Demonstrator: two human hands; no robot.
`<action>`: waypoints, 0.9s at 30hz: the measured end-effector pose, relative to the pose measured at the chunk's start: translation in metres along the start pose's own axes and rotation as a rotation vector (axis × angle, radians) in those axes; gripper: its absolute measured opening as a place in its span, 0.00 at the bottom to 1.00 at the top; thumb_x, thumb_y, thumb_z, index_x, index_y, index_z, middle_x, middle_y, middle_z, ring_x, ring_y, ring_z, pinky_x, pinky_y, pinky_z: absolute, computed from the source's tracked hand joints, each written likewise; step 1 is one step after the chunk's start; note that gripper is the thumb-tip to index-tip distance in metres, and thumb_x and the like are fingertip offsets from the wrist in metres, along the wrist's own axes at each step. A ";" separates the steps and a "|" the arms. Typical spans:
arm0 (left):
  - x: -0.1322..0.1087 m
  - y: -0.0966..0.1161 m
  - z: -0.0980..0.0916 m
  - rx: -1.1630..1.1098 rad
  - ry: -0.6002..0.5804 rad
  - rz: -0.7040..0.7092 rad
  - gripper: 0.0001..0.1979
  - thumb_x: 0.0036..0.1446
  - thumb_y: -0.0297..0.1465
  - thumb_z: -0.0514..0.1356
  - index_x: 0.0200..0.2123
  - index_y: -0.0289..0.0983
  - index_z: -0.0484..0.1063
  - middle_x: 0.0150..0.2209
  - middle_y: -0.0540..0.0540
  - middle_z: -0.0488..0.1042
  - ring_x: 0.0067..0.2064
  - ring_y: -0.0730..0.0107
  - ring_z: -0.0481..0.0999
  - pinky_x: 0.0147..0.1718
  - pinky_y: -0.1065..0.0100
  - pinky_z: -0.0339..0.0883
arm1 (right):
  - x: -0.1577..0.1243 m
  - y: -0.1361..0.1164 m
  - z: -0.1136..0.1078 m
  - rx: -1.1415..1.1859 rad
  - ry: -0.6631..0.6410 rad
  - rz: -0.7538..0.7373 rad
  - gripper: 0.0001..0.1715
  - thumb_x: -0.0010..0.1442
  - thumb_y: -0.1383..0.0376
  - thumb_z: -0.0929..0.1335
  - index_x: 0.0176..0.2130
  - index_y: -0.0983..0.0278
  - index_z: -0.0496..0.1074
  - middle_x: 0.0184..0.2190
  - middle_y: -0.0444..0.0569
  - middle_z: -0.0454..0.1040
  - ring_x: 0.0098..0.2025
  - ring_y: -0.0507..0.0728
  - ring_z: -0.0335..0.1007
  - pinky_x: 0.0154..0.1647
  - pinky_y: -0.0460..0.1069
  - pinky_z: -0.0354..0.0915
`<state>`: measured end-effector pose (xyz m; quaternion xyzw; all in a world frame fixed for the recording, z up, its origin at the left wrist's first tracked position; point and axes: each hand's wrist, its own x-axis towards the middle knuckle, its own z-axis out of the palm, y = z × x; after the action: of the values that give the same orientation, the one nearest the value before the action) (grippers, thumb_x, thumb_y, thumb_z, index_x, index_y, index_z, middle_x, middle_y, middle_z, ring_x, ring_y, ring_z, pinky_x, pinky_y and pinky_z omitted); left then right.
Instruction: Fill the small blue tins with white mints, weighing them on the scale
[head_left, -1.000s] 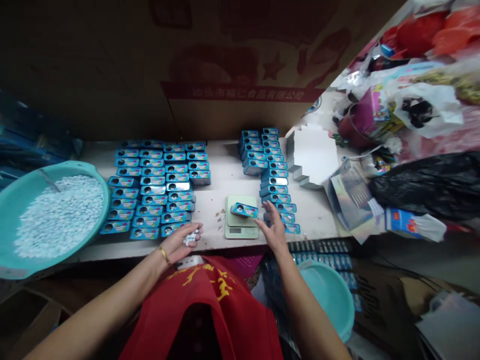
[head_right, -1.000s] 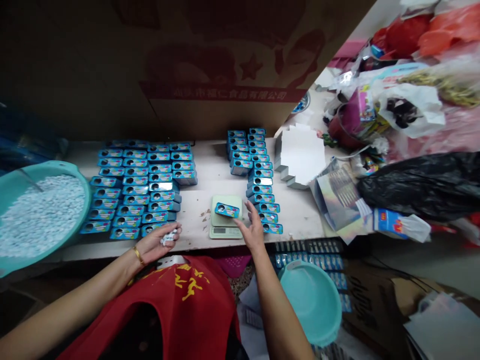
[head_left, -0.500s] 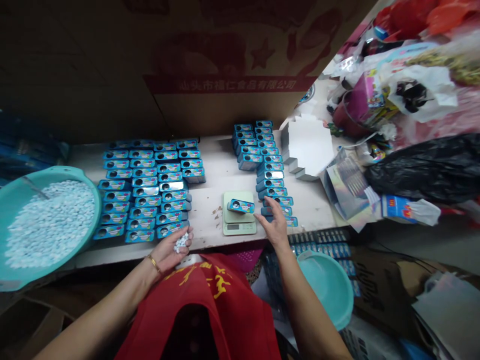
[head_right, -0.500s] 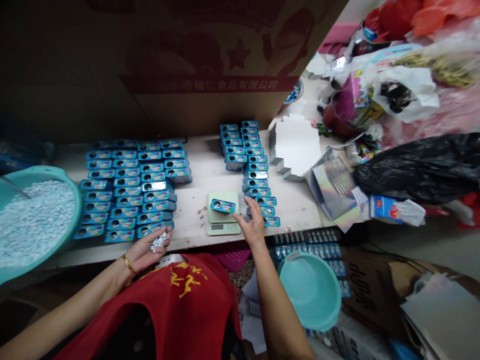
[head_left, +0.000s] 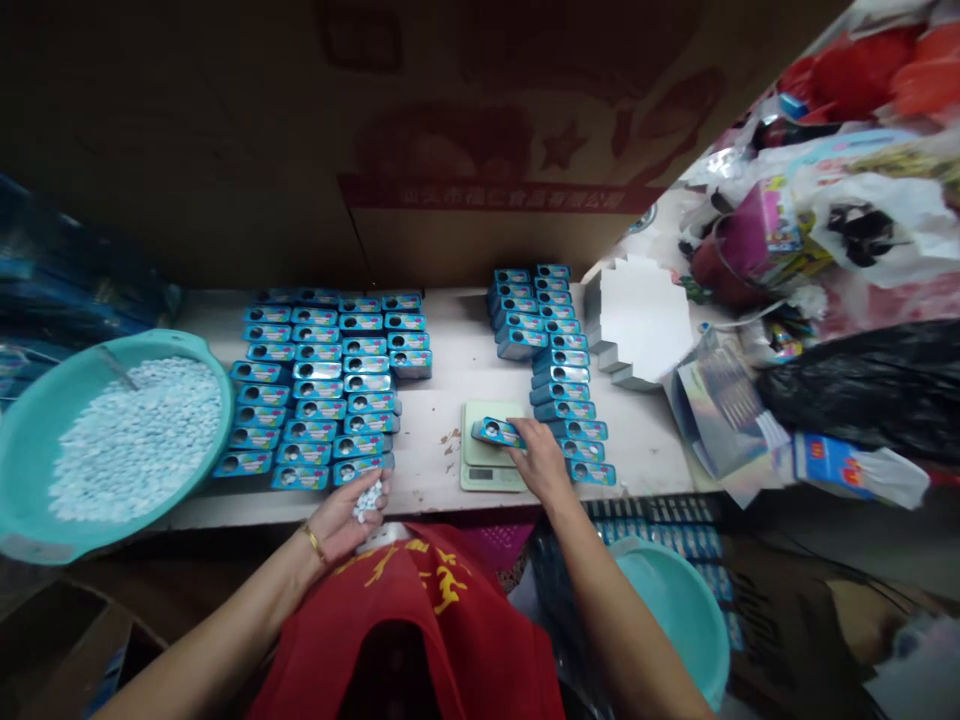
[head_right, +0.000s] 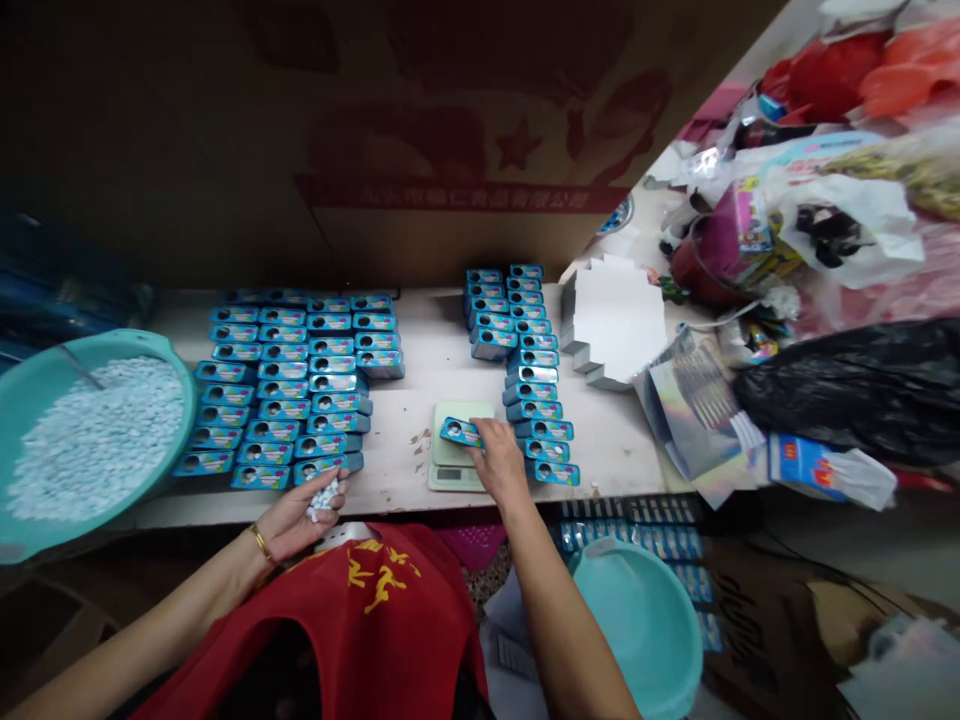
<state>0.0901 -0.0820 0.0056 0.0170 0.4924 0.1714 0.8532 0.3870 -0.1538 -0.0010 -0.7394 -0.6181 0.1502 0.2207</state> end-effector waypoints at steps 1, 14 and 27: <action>-0.002 0.001 -0.001 -0.007 0.013 0.000 0.07 0.49 0.28 0.57 0.33 0.32 0.66 0.24 0.49 0.66 0.20 0.83 0.64 0.11 0.82 0.52 | 0.006 -0.003 0.001 -0.014 -0.012 -0.018 0.22 0.52 0.65 0.64 0.48 0.62 0.61 0.42 0.51 0.65 0.44 0.59 0.58 0.45 0.55 0.58; -0.020 0.017 -0.013 -0.046 0.114 0.067 0.06 0.49 0.26 0.57 0.33 0.32 0.67 0.24 0.50 0.65 0.19 0.84 0.63 0.10 0.82 0.51 | 0.123 -0.054 0.063 0.025 0.115 -0.150 0.20 0.54 0.69 0.60 0.48 0.61 0.61 0.44 0.49 0.64 0.44 0.56 0.58 0.43 0.50 0.59; -0.021 0.009 0.001 -0.010 0.071 0.058 0.08 0.46 0.28 0.60 0.32 0.32 0.68 0.24 0.49 0.67 0.19 0.83 0.65 0.12 0.82 0.53 | 0.128 0.041 -0.007 -0.467 0.166 -0.101 0.12 0.54 0.72 0.60 0.34 0.61 0.69 0.47 0.51 0.63 0.49 0.62 0.51 0.47 0.60 0.49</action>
<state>0.0788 -0.0795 0.0250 0.0206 0.5207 0.1989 0.8300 0.4496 -0.0348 -0.0095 -0.7483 -0.6519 -0.0692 0.1014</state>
